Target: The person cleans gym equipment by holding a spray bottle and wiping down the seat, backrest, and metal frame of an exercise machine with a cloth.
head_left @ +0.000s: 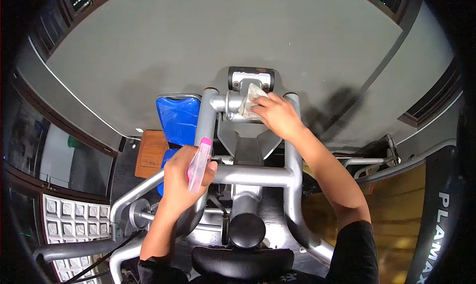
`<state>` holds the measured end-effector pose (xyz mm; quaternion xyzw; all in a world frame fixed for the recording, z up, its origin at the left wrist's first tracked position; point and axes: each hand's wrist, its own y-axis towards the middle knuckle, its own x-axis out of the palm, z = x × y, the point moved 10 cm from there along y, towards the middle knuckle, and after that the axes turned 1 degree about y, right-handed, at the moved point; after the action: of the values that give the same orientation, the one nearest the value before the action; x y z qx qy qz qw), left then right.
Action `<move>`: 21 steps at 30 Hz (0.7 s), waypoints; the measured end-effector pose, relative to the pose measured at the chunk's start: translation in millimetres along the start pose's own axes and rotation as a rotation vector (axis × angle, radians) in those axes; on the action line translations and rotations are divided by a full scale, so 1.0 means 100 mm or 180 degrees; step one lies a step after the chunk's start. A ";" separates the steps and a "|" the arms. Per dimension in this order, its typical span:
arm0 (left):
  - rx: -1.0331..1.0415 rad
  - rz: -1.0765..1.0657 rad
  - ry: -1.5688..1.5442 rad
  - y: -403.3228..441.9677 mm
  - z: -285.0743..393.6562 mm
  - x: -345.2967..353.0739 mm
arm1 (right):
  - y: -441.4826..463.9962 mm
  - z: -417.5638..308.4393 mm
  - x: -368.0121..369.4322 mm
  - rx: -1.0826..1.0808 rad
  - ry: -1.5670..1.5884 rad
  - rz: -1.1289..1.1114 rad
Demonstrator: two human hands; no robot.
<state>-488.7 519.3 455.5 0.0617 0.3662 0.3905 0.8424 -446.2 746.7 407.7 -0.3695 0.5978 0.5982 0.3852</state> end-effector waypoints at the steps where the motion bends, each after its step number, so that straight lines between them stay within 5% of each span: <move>1: 0.0002 0.0012 -0.0039 0.00 0.00 0.00 | 0.06 -0.01 0.01 0.0006 0.0012 -0.0001; 21: -0.0050 -0.0019 -0.0057 -0.06 -0.05 -0.07 | 0.51 -0.17 0.13 -0.0296 0.0382 -0.0018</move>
<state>-491.6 509.9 453.3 0.0574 0.3558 0.3903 0.8472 -498.3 730.3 417.4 -0.4239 0.5902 0.6010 0.3328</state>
